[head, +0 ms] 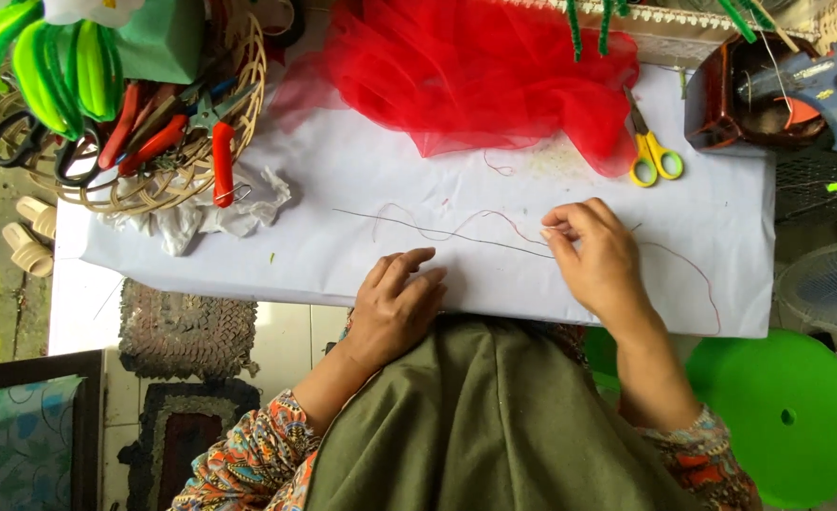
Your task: Cutting a piece of red tulle fabric with scissors and then smoothing and folding it on a work surface.
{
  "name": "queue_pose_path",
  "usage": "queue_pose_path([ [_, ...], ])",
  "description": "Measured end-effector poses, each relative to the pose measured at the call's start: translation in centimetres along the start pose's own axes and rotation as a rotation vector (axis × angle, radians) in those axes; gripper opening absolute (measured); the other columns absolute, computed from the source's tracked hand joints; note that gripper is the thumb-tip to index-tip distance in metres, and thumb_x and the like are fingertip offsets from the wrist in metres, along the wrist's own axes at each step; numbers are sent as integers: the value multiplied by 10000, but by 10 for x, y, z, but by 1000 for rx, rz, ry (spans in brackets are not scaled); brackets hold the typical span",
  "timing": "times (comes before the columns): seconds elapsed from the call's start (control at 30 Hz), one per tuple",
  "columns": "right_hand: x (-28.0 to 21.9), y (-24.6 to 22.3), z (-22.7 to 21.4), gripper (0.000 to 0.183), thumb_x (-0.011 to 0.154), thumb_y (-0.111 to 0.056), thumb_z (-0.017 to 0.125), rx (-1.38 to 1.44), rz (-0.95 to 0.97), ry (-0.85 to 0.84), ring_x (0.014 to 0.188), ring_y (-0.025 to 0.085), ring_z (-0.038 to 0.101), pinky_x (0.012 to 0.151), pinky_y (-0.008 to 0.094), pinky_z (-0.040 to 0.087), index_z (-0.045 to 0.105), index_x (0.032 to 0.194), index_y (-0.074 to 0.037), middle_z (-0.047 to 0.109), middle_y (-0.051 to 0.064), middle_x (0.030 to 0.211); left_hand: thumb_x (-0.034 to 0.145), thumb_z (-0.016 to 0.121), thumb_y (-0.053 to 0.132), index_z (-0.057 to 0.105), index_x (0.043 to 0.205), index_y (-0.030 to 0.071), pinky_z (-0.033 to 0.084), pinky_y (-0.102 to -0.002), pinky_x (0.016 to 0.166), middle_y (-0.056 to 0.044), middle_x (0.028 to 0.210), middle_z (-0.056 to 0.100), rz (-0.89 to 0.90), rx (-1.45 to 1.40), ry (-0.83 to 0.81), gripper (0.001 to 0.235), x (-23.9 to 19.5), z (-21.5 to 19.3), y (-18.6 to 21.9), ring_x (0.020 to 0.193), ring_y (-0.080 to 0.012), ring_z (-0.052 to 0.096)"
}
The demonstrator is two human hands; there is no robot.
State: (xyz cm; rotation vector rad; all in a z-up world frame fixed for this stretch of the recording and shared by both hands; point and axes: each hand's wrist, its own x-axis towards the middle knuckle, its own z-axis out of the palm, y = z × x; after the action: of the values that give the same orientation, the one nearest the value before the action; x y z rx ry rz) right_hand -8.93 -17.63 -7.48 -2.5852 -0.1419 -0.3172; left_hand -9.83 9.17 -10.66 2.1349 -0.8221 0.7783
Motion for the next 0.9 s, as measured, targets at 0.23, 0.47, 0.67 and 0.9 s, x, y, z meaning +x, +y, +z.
queue_pose_path([
  [0.23,20,-26,20,222,802,-261,745,-103,163,-152,861,222,668,713,371,547,637,940,-125,597,29,890,845,667,66,660,1057,54,494,-384,758,-196,1132,569,-115,78,-77,212,32,-9,-2,871,-293,578],
  [0.47,21,10,11,96,878,-129,657,-46,145,-49,885,269,653,751,390,526,649,974,-127,609,55,887,775,736,60,652,1107,63,469,-449,867,-176,1180,549,-84,45,-112,342,65,20,-18,1035,-371,532],
  [0.67,-2,83,-47,81,890,-138,697,-88,213,40,823,262,628,766,392,486,673,956,-96,639,81,901,753,761,124,640,1067,83,466,-458,847,-117,1196,519,-52,73,-345,339,70,61,-28,1071,-350,483],
  [0.9,-33,98,-32,274,932,-452,631,-312,518,-68,839,260,671,718,390,525,685,939,-184,645,31,827,800,708,111,605,889,109,444,-385,790,-87,1026,513,-7,48,-331,136,69,78,-39,1004,-305,493],
])
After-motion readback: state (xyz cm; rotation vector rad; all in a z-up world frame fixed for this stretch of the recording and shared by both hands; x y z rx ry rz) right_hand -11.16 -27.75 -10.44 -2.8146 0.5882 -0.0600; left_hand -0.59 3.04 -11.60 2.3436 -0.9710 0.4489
